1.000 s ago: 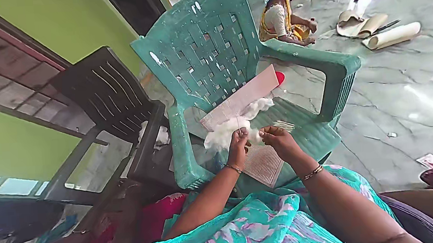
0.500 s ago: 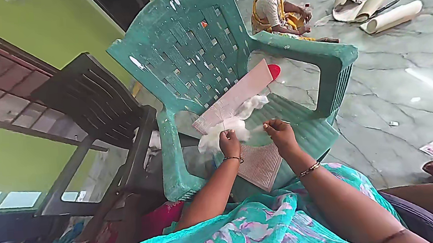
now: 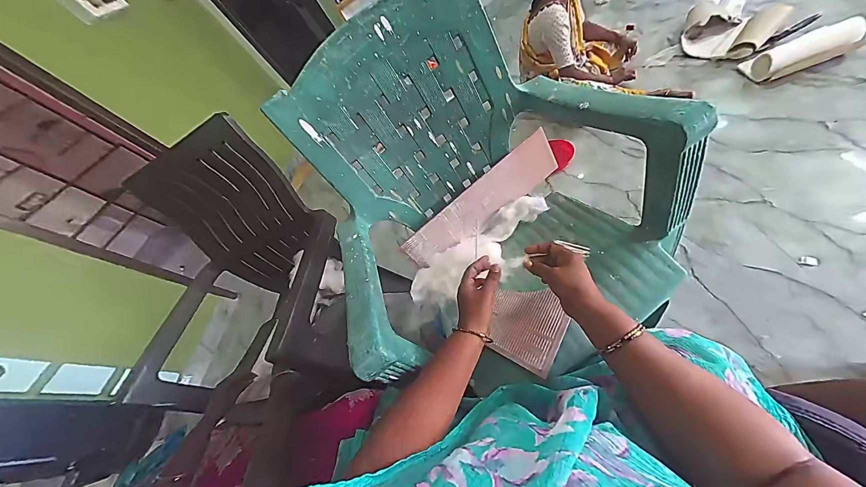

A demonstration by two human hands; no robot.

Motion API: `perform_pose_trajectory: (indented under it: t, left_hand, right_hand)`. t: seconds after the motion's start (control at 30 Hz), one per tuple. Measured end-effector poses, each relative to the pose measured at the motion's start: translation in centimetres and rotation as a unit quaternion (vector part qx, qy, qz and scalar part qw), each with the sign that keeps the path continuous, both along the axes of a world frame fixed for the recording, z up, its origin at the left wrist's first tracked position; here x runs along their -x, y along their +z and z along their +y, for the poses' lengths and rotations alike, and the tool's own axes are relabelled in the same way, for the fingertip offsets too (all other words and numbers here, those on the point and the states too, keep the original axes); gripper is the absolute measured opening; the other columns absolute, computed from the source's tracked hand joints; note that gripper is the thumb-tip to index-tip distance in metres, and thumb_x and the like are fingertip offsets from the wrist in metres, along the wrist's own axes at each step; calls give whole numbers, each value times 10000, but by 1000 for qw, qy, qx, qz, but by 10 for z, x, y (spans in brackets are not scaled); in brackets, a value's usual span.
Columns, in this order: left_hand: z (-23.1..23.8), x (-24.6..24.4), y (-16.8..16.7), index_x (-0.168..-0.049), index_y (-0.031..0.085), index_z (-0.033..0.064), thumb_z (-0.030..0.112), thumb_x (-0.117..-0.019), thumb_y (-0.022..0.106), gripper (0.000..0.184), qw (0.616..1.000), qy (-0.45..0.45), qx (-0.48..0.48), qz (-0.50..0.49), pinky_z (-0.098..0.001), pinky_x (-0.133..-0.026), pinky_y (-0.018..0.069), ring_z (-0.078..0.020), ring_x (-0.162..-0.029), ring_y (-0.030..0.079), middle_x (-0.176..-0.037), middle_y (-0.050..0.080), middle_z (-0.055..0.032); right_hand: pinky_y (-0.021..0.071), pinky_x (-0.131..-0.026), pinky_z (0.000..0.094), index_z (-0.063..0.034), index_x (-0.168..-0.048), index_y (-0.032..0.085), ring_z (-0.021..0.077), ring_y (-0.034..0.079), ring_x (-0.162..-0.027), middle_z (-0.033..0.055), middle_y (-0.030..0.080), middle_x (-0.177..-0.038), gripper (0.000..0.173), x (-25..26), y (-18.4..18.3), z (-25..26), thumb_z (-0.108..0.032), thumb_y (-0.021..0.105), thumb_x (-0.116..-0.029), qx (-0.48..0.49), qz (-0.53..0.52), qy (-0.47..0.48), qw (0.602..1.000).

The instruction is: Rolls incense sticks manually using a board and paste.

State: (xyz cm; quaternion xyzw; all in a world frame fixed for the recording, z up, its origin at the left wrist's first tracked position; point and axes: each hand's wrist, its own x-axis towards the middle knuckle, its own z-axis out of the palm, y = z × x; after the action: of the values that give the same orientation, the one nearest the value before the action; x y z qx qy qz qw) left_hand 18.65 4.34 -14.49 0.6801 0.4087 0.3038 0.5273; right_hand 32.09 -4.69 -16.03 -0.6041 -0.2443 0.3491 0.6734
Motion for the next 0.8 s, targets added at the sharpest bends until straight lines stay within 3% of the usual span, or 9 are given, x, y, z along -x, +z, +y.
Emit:
perform_pose_trajectory:
  t: [0.07, 0.17, 0.23, 0.4, 0.53, 0.67, 0.8]
  left_hand:
    - [-7, 4, 6, -1378, 556, -37, 132, -1025, 623, 396, 999, -38, 17, -6, -304, -933, 503, -130, -1015, 614, -1225, 642, -139]
    - [-12, 8, 9, -1110, 669, -33, 98, -999, 659, 172, 999, -49, 8, 5, -275, -839, 507, -90, -874, 613, -949, 672, -75]
    - [-14, 13, 10, -1019, 680, -24, 90, -1003, 646, 121, 999, -47, 2, 14, -264, -804, 500, -78, -817, 594, -862, 646, -44]
    - [-24, 25, 22, -1042, 672, -29, 107, -1018, 630, 145, 998, -40, 20, 49, -267, -813, 495, -89, -841, 597, -908, 653, -62]
    - [-28, 35, 24, -1024, 676, -28, 111, -1010, 642, 143, 998, -38, 21, 52, -261, -790, 491, -83, -816, 593, -881, 655, -50]
    - [-28, 42, 22, -1011, 685, -25, 116, -1001, 654, 145, 997, -43, 12, 69, -278, -816, 503, -95, -831, 607, -884, 666, -59]
    - [-29, 50, 19, -1063, 688, -30, 110, -1014, 634, 158, 994, -60, 17, 85, -278, -826, 503, -97, -847, 608, -935, 676, -68]
  right_hand:
    - [518, -737, 295, -9, -1190, 650, 98, 636, -791, 73, 719, -955, 267, 5, 1, -1, -23, 715, -932, -19, -9, 20, 1000]
    - [516, -714, 264, -9, -1152, 665, 71, 641, -759, 49, 726, -898, 232, 9, 0, -3, -29, 722, -928, -31, -21, 45, 998]
    - [502, -705, 258, -11, -1130, 665, 67, 630, -749, 43, 719, -884, 208, 12, 1, -5, -16, 714, -928, -32, -15, 41, 999]
    - [500, -698, 254, -17, -1139, 648, 72, 611, -753, 36, 687, -891, 183, 14, 6, -9, -1, 666, -958, -37, -1, 39, 999]
    - [522, -787, 293, -30, -1292, 589, 99, 657, -897, 66, 721, -1057, 303, 16, 4, -10, -67, 640, -996, -56, -14, 120, 991]
    - [538, -706, 250, -7, -1211, 625, 76, 645, -733, 38, 704, -858, 280, 22, 0, -9, 34, 671, -938, -64, -38, 139, 988]
    - [545, -715, 265, -2, -1214, 626, 87, 648, -733, 59, 705, -876, 278, 21, -2, -10, 28, 674, -942, -32, -59, 138, 988]
